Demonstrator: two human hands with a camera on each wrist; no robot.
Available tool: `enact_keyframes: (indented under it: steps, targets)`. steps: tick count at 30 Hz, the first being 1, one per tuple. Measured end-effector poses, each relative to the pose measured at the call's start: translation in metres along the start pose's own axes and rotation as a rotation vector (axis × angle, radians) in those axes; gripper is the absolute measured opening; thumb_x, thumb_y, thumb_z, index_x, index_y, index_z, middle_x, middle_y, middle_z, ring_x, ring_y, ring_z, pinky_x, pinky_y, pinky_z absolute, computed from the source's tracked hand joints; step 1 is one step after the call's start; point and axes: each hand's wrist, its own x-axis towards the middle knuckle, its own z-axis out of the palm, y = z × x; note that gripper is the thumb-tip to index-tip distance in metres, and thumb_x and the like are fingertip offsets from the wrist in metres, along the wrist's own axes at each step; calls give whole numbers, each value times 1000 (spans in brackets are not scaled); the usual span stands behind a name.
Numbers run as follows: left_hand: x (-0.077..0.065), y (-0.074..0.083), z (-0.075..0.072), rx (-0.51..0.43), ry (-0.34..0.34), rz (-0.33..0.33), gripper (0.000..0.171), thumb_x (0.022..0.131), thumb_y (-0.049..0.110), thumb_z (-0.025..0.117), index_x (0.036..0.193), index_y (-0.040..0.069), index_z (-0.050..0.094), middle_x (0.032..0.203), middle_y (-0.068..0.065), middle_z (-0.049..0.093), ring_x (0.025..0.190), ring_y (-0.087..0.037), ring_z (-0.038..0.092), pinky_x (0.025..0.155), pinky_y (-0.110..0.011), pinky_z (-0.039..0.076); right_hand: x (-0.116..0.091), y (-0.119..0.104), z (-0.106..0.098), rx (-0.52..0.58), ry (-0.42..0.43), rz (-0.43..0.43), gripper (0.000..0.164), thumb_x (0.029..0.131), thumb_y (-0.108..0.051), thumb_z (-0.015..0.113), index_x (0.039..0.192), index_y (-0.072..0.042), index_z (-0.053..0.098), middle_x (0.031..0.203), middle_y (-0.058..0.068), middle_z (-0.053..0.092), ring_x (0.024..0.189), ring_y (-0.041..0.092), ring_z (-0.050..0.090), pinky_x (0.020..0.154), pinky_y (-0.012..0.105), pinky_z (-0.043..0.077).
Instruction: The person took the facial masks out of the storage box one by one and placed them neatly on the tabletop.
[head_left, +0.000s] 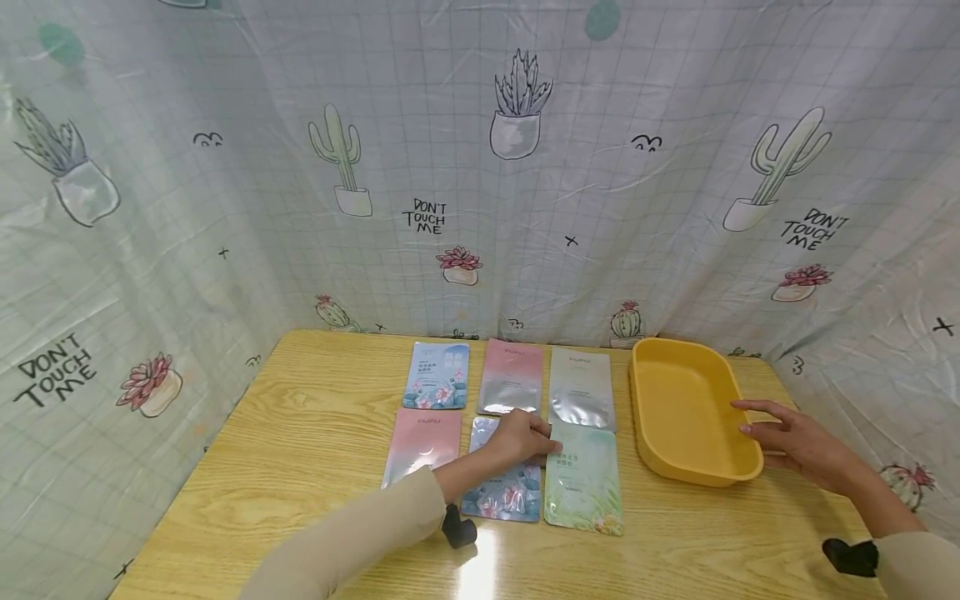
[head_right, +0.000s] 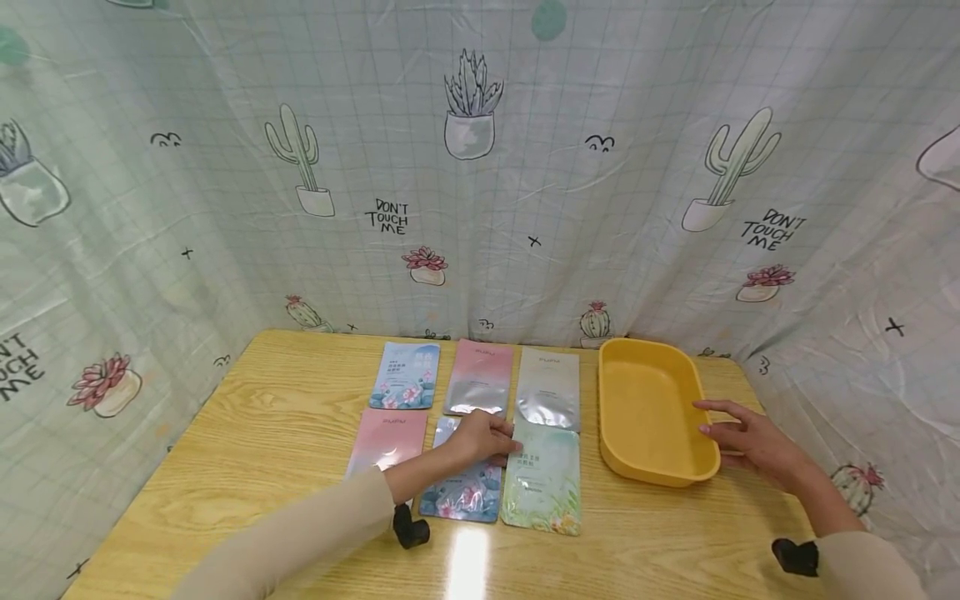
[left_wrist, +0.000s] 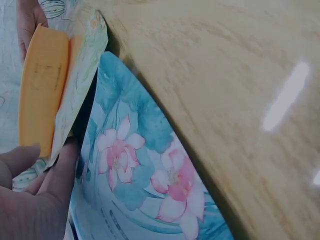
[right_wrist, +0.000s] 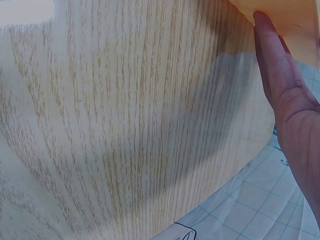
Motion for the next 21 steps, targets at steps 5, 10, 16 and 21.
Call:
enact_keyframes:
  steps: [5, 10, 16, 21]
  targets:
    - [-5, 9, -6, -41, -51, -71, 16, 93, 6, 74, 104, -6, 77, 96, -12, 72, 75, -28, 75, 64, -34, 63, 2, 0, 0, -2, 9, 1, 41, 109, -11, 47, 145, -30, 54, 120, -21, 59, 106, 5, 68, 88, 35, 59]
    - [-10, 18, -22, -21, -151, -67, 19, 95, 2, 69, 107, -13, 72, 107, -20, 72, 90, -36, 74, 76, -39, 63, 3, 0, 0, 6, -4, -8, 41, 109, -10, 47, 144, -30, 54, 120, -21, 59, 106, 6, 68, 88, 35, 59]
    - [-21, 27, -47, 199, -155, 66, 35, 99, 9, 66, 126, -12, 65, 120, -21, 70, 104, -33, 72, 82, -37, 61, 3, -4, 1, -94, 9, 21, 42, 109, -16, 49, 151, -21, 47, 129, -5, 60, 106, 4, 67, 89, 38, 59]
    - [-40, 34, -75, 665, -91, 295, 47, 103, 19, 62, 145, 0, 54, 144, -15, 58, 126, -29, 60, 100, -41, 54, -6, -19, 9, -357, 86, 12, 55, 110, -27, 47, 156, 1, 33, 148, 37, 40, 115, 23, 66, 89, 48, 59]
